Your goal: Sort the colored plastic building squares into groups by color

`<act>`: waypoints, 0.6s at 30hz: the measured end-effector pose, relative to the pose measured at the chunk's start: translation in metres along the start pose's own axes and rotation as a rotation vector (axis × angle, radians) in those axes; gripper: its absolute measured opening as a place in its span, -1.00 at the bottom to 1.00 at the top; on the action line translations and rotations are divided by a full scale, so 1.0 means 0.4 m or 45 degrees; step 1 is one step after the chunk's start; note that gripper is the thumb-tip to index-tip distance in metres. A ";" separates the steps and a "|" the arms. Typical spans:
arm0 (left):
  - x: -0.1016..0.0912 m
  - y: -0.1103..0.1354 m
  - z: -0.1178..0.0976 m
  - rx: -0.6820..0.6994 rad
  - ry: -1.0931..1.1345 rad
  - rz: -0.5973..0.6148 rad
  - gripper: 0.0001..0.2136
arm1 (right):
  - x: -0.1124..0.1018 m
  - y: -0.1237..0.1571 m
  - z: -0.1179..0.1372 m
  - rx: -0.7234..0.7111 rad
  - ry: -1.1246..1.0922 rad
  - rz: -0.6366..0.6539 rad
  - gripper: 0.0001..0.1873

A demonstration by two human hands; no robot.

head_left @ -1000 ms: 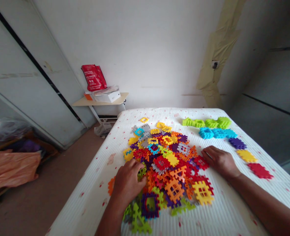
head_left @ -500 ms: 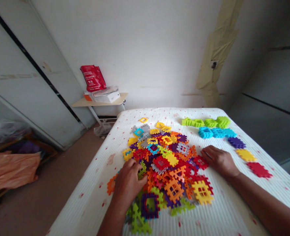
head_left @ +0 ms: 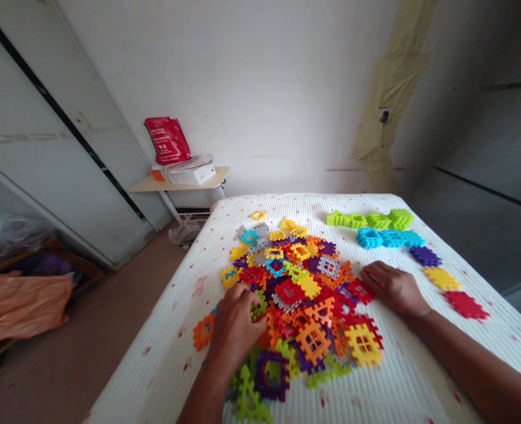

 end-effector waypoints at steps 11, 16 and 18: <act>-0.033 -0.004 0.005 0.058 0.329 -0.291 -0.91 | -0.001 -0.001 0.000 -0.003 0.034 -0.012 -0.55; -0.036 0.000 0.035 -0.111 0.555 -0.312 -0.76 | -0.003 -0.002 0.002 0.007 0.039 0.003 -0.53; -0.024 0.002 0.047 -0.201 0.663 -0.267 -0.70 | -0.003 -0.003 0.003 0.013 0.033 0.016 -0.53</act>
Point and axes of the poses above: each hand's wrist, its own y-axis away from the middle knuckle, its own x-axis out of the palm, z = x × y, the point moved 7 cm from there along -y, towards the middle knuckle, and after that the axes turned 7 degrees about -y, right-handed, at the moved point
